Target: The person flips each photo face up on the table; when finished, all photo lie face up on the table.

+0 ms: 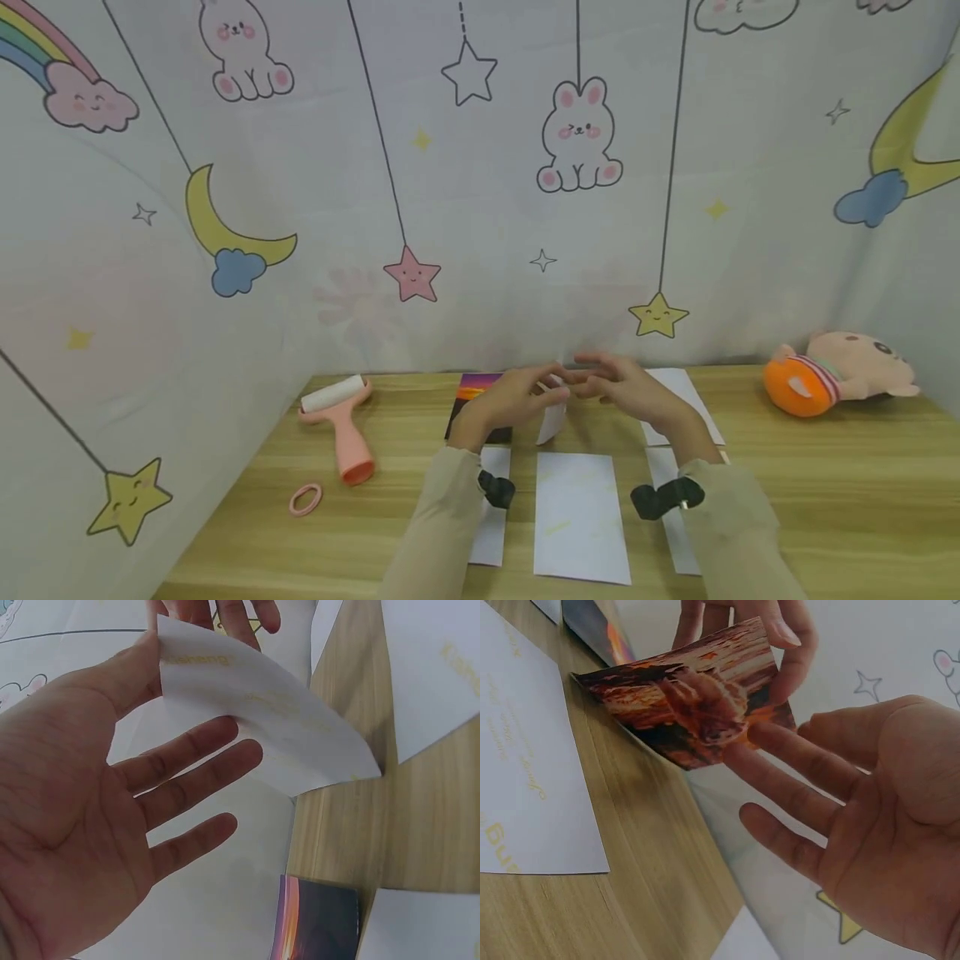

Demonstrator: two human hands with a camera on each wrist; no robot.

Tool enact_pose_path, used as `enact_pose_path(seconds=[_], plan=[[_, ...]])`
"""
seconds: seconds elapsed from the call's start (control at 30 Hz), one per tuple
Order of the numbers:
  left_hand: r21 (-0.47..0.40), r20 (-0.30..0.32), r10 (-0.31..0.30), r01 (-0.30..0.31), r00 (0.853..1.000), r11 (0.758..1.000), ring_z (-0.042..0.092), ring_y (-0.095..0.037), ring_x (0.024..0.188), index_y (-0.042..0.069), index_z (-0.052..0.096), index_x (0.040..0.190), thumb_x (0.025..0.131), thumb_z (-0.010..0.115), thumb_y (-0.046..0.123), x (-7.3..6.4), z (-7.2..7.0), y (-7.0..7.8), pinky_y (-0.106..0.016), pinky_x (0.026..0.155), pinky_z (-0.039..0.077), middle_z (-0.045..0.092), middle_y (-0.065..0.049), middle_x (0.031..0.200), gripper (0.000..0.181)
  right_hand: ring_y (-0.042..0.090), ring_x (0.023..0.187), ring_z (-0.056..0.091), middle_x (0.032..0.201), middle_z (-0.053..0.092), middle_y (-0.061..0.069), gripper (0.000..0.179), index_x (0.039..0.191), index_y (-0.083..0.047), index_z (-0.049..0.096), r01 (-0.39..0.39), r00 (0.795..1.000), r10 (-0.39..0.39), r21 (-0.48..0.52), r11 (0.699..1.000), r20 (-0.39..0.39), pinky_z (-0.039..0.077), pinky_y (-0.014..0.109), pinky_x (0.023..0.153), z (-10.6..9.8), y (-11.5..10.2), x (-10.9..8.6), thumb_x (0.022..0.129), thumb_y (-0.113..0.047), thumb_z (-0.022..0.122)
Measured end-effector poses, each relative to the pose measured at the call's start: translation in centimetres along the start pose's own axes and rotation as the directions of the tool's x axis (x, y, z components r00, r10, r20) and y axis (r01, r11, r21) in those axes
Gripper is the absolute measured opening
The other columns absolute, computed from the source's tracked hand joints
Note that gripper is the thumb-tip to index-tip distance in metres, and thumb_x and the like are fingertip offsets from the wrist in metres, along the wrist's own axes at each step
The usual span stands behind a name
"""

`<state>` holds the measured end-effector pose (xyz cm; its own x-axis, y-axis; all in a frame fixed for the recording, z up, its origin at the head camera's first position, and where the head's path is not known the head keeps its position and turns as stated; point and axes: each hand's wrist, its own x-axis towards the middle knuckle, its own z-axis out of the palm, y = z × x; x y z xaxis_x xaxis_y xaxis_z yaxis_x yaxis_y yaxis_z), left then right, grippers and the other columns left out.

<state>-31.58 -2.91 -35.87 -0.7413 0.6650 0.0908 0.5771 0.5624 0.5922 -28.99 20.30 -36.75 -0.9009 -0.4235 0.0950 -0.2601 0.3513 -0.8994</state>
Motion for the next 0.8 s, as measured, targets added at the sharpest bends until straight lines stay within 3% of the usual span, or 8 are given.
enact_pose_path(seconds=[0.27, 0.4, 0.57, 0.8], plan=[[-0.028, -0.146, 0.009, -0.013, 0.989, 1.000, 0.064, -0.022, 0.103, 0.010, 0.066, 0.115, 0.105, 0.053, 0.033, -0.4, -0.7, -0.3, -0.035, 0.087, 0.053, 0.068, -0.006, 0.114, 0.028, 0.040, 0.126, 0.054, 0.140, 0.054, 0.025, 0.048, 0.152, -0.001, 0.034, -0.011, 0.999, 0.010, 0.019, 1.000, 0.046, 0.041, 0.060, 0.103, 0.2, 0.1, 0.0, 0.108, -0.017, 0.045], [-0.010, -0.164, -0.003, 0.002, 0.986, 1.000, 0.065, -0.020, 0.097, 0.009, 0.067, 0.104, 0.103, 0.058, 0.028, -0.5, -0.7, -0.7, -0.034, 0.086, 0.053, 0.069, -0.004, 0.104, 0.022, 0.042, 0.132, 0.048, 0.142, 0.053, 0.025, 0.052, 0.153, -0.005, 0.035, -0.078, 0.995, 0.078, -0.010, 0.997, 0.067, 0.041, 0.058, 0.103, 0.4, 0.4, 0.0, 0.105, -0.023, 0.050], [0.044, -0.098, -0.069, 0.074, 0.993, 0.996, 0.063, -0.017, 0.098, 0.011, 0.068, 0.108, 0.101, 0.061, 0.026, -0.6, -0.4, -0.8, -0.035, 0.088, 0.051, 0.069, -0.002, 0.105, 0.018, 0.043, 0.138, 0.041, 0.148, 0.046, 0.025, 0.051, 0.153, -0.006, 0.036, -0.169, 0.982, 0.173, -0.054, 0.984, 0.080, 0.037, 0.059, 0.107, 0.8, 0.8, -0.1, 0.106, -0.018, 0.048], [0.093, 0.083, -0.099, 0.091, 0.992, 0.992, 0.063, -0.015, 0.106, 0.011, 0.068, 0.121, 0.101, 0.061, 0.027, -0.3, 0.6, -0.7, -0.033, 0.094, 0.050, 0.070, -0.002, 0.116, 0.027, 0.045, 0.141, 0.035, 0.150, 0.043, 0.026, 0.050, 0.152, 0.001, 0.035, -0.178, 0.981, 0.184, -0.096, 0.979, 0.064, 0.034, 0.059, 0.109, 1.0, 1.5, -0.1, 0.104, -0.007, 0.044]])
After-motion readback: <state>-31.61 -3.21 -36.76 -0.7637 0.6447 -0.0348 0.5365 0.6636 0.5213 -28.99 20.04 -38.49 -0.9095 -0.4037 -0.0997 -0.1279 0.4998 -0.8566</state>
